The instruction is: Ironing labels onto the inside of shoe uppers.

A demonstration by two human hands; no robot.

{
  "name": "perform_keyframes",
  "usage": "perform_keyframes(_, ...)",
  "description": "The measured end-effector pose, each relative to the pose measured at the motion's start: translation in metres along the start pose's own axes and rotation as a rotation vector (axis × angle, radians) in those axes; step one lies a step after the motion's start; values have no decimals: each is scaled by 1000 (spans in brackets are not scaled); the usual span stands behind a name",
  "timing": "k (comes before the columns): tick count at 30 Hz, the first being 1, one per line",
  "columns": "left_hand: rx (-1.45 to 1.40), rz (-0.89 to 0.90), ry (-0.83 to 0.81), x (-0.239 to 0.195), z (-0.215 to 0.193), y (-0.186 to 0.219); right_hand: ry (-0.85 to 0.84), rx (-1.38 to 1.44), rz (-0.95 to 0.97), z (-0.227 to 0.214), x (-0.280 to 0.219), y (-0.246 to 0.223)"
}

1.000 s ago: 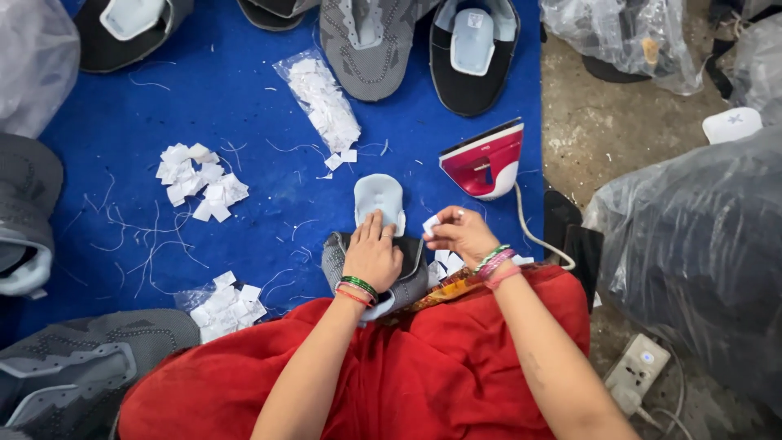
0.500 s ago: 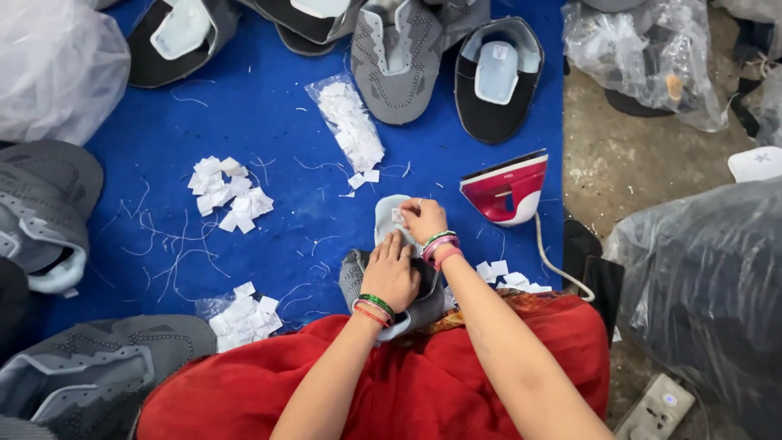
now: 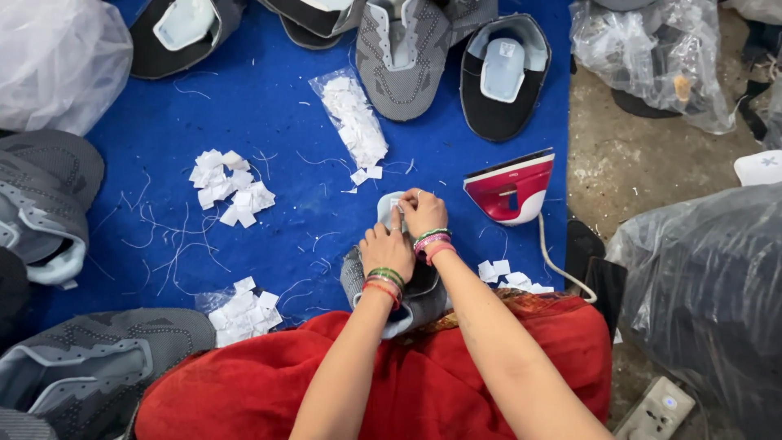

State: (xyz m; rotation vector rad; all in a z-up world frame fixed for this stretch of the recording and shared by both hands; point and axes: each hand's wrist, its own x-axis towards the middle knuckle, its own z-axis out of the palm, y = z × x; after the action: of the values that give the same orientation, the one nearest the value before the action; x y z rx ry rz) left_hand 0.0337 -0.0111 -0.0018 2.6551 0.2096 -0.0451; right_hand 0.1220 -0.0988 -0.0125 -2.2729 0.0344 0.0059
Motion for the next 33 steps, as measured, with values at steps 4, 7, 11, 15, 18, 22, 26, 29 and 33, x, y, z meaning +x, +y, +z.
perform_keyframes(4,119,-32,-46,8,4,1,-31,-48,17,-2,5,-4)
perform_keyframes(7,161,-26,-61,10,3,3,35,-119,-122,-9,1,-3)
perform_keyframes(11,158,-27,-62,5,2,4,70,-94,-270,-13,-4,21)
perform_keyframes(15,149,-16,-54,6,0,5,2,-44,-321,-16,-7,24)
perform_keyframes(18,154,-21,-54,5,-1,5,-6,-88,-345,-16,-10,16)
perform_keyframes(22,159,-25,-52,1,-7,10,17,-143,-335,-12,-12,13)
perform_keyframes(26,145,-21,-47,2,-8,9,18,-141,-352,-17,-12,15)
perform_keyframes(29,151,-25,-61,2,-11,9,-50,-76,-348,-35,-15,14)
perform_keyframes(33,160,-22,-59,1,-8,9,-238,-129,-257,-92,-35,26)
